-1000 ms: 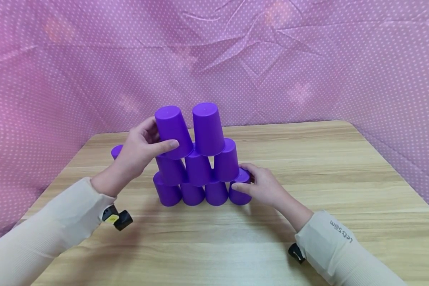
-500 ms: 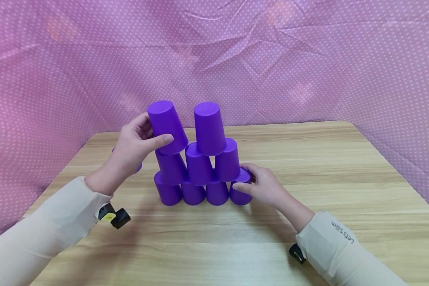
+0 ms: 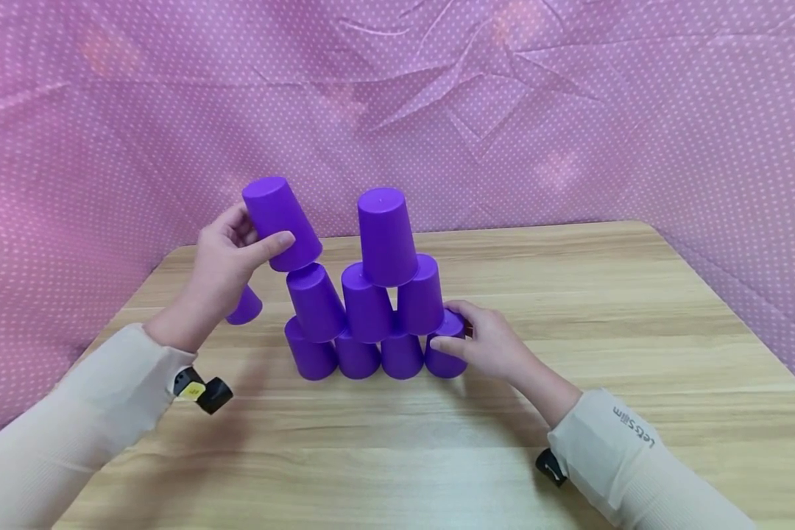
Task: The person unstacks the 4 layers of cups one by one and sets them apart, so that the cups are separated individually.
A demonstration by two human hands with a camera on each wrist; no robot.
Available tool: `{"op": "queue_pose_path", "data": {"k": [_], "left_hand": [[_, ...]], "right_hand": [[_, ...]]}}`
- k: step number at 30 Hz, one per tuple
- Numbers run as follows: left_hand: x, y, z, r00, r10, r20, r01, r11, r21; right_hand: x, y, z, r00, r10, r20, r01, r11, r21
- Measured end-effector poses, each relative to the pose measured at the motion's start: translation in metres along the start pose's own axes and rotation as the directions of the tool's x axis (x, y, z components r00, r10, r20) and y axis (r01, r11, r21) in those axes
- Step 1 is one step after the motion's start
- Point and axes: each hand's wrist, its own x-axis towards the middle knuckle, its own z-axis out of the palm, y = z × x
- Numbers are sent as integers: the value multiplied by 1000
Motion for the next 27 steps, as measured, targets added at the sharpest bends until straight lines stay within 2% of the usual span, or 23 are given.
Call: {"op": "queue_pose_path", "data": {"k": [5,9,20,24,27], "left_hand": [[2,-8,-11,996,44,-80,-42,999,35],[2,-14,-20,991,40,-127,-34,998,48],[-4,-23,-38,980,-52,-190,62,997,43],[-8,-30,-45,969,-98,-227,97,995,-16],[-11,-35,-49,958,-124,-257,121,992,-28]], "right_hand": [[-1,-3,-1,1000,-11,-2,11,1000,5],[-2,-4,-1,1000,-11,-6,11,1000,4],[-2,-1,-1,1000,2,-9,-2,1000,-3],[-2,-2,-1,1000,-7,-11,7,1000,-11],[-3,-3,-1,1000,-18,-11,17,1000,-10]]}}
